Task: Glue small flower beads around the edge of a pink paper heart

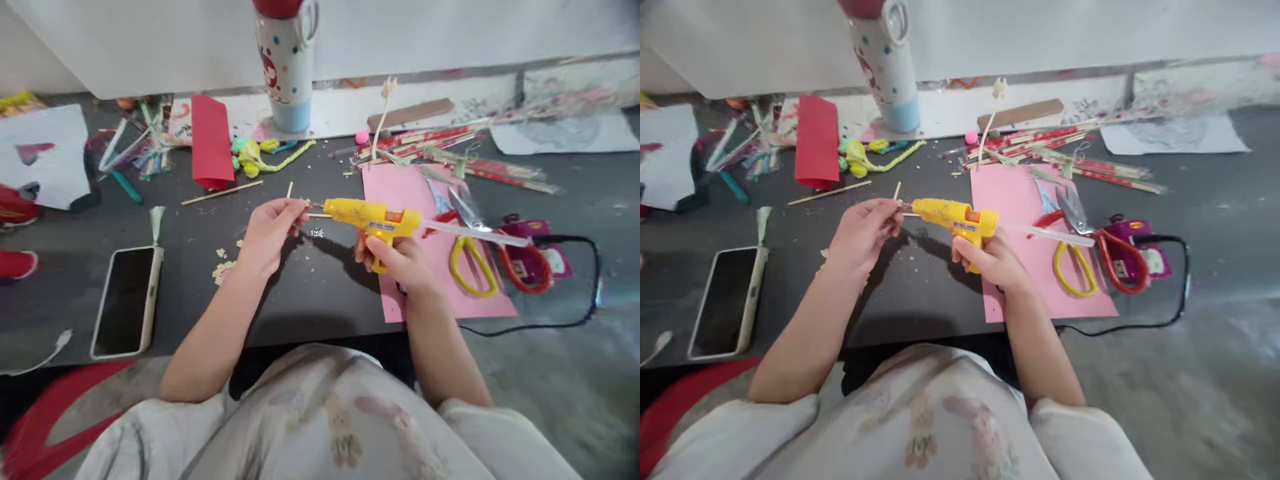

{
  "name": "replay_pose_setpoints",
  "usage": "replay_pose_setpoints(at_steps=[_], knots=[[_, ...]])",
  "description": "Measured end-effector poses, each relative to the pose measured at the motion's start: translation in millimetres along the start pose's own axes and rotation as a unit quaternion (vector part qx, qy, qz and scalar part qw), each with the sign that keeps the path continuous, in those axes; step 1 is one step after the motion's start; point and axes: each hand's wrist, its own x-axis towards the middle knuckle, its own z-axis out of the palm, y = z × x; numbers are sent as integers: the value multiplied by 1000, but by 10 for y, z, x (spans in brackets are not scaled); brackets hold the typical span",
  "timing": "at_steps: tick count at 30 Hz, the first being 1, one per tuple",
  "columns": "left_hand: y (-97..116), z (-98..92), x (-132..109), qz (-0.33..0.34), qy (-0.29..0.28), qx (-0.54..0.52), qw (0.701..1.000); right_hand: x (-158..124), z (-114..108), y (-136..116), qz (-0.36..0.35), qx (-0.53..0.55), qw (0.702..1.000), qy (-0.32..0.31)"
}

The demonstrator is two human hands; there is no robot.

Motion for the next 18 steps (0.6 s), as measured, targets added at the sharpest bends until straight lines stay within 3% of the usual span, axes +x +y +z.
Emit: replay_pose_setpoints(at_steps=[8,13,15,18], knots=[[-6,-27,16,8,6,11,1000,5,-6,0,-4,-3,1000,12],[-23,-36,38,24,14,24,999,-17,-46,-7,-18,-76,993,93],[-21,-36,38,29,12,25,999,-49,-79,-76,-48,-202,967,145],[-18,-40,28,38,7,24,999,-118,-132,-250,-31,-417,893,169]])
